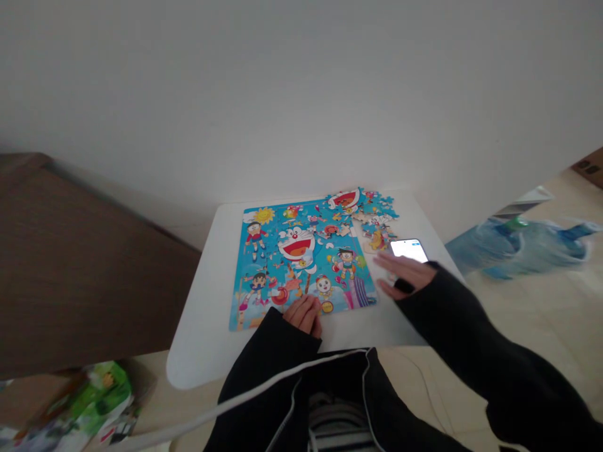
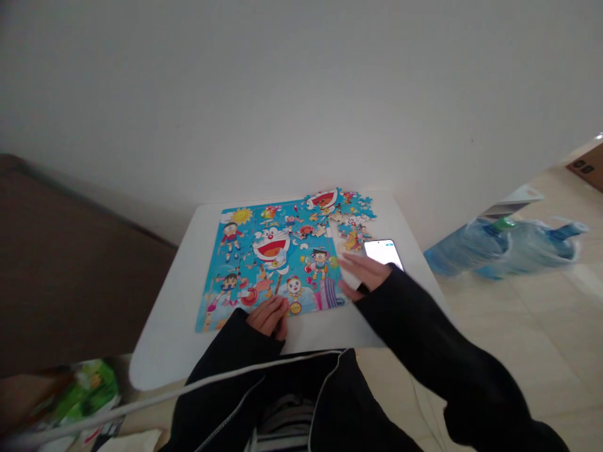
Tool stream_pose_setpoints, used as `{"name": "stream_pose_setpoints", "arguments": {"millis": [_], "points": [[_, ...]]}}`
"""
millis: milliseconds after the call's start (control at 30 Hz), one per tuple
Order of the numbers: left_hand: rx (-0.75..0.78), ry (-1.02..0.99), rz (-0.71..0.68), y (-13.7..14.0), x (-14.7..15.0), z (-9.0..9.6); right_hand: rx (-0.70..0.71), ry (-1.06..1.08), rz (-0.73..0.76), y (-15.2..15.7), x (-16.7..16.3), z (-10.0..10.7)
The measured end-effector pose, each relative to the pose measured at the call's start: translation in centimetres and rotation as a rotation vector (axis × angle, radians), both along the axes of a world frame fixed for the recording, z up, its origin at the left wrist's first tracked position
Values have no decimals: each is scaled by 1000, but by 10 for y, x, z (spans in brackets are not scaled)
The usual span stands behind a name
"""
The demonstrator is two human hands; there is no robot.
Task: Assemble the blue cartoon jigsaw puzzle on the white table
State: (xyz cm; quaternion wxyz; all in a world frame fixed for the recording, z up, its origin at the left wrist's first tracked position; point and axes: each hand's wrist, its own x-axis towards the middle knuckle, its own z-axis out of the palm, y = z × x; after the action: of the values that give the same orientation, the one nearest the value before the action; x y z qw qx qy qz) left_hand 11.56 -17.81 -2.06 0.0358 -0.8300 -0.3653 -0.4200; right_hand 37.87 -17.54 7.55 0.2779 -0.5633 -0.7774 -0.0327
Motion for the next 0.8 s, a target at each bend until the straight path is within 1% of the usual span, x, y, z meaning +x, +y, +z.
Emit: {"name": "stream_pose_setpoints", "arguments": {"millis": [67,133,200,267,333,400,467,500,567,667,800], "points": [[3,-15,-10,1,0,1,-28,108,-129,24,39,26],[-15,-8,-11,1,0,2,-107,223,-239,52,75,39],[-38,8,-4,1,1,3,-221,295,-238,79,102,36],[-45,19,1,1,1,4,-366,244,-222,101,117,21],[-42,25,6,1,2,4,-465,74,-193,118,121,0],[-47,30,6,1,1,3,-489,-101,-141,128,117,-17],[-59,34,3,1,2,3,-498,-204,-118,132,111,-27],[-64,35,0,1,2,3,-502,-220,-110,132,109,-28],[-64,34,-6,1,2,6,-517,-199,-83,129,105,-27],[-61,46,-19,1,2,13,-524,-131,-37,122,105,-18],[-123,92,-25,2,2,23,-504,-100,-114,116,99,-4]]}}
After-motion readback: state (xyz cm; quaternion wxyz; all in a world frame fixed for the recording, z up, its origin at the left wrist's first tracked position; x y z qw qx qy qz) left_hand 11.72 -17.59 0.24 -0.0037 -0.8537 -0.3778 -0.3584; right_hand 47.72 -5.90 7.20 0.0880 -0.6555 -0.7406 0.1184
